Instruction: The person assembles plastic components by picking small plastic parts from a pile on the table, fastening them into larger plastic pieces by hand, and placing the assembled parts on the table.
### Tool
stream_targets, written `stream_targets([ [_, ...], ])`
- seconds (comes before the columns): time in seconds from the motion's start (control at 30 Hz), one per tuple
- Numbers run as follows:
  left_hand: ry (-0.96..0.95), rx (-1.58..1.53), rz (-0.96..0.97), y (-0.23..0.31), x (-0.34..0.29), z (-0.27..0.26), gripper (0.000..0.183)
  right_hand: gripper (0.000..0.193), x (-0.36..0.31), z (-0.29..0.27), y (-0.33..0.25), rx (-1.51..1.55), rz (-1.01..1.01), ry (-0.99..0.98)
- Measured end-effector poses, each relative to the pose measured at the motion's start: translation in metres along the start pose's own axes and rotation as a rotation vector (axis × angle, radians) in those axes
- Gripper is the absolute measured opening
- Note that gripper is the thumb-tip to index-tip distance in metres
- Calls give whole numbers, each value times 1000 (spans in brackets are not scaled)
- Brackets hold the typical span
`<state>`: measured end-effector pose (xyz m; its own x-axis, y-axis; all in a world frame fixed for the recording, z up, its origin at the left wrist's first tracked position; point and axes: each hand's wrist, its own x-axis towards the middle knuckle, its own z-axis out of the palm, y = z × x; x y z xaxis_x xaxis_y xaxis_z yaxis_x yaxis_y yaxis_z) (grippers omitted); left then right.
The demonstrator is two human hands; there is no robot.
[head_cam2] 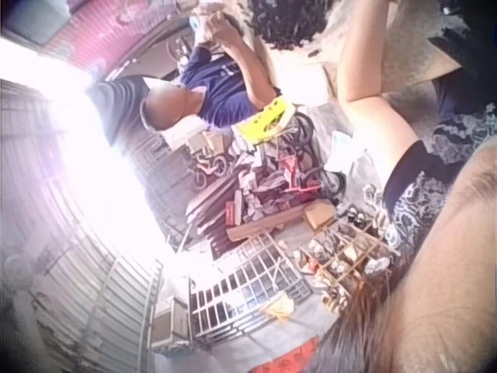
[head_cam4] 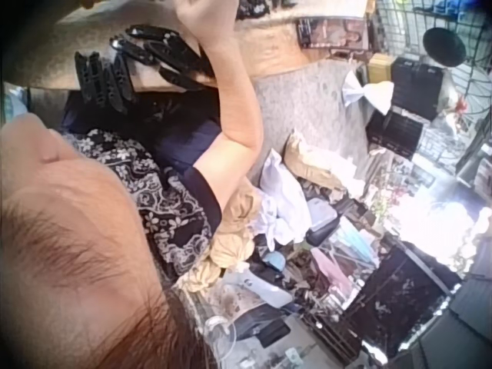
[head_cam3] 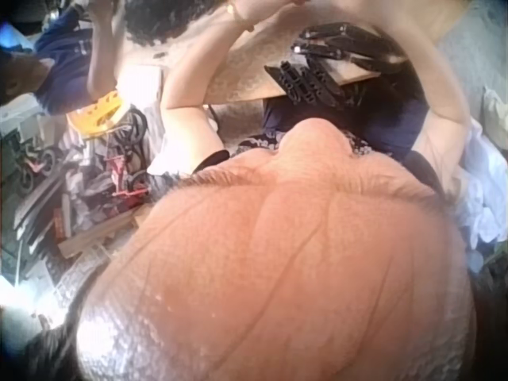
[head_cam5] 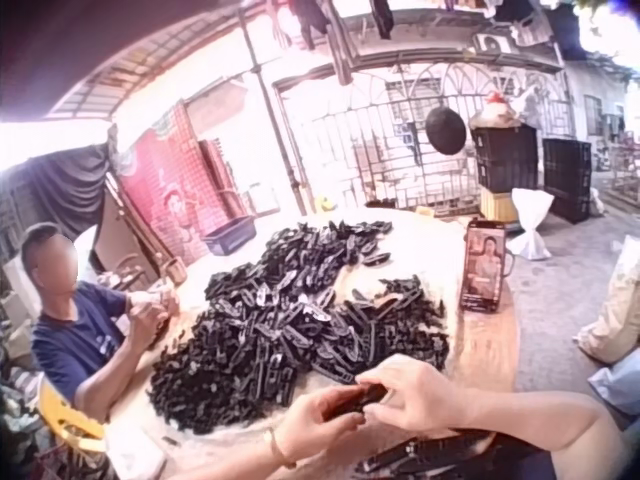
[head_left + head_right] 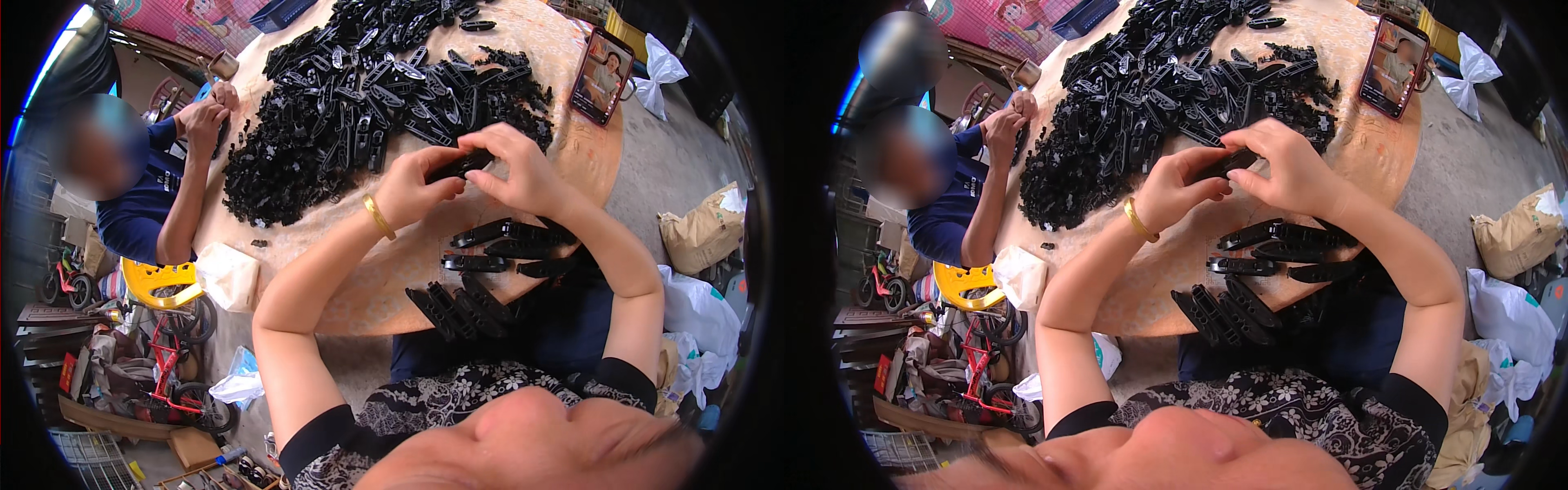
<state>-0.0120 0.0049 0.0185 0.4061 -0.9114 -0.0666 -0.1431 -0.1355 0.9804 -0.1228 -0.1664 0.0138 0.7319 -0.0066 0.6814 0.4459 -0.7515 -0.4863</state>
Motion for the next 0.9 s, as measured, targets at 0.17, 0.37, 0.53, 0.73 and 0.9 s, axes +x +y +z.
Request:
stream_targets([
  [0.17, 141, 336, 269, -8, -1, 8, 32, 29, -3, -8, 5, 26, 102, -225],
  [0.37, -63, 308, 105, 6, -2, 4, 33, 30, -3, -28, 10, 323, 301, -367],
  [0.53, 311, 1100, 630, -16, 15, -14, 40, 22, -3, -29, 7, 473, 248, -768],
  [0.73, 242, 1228, 596, -18, 19, -21, 40, 15, -3, -27, 22, -129, 174, -245],
  [0.9, 364, 1103, 634, -17, 14, -19, 38, 17, -14, -19, 38, -477, 142, -220],
])
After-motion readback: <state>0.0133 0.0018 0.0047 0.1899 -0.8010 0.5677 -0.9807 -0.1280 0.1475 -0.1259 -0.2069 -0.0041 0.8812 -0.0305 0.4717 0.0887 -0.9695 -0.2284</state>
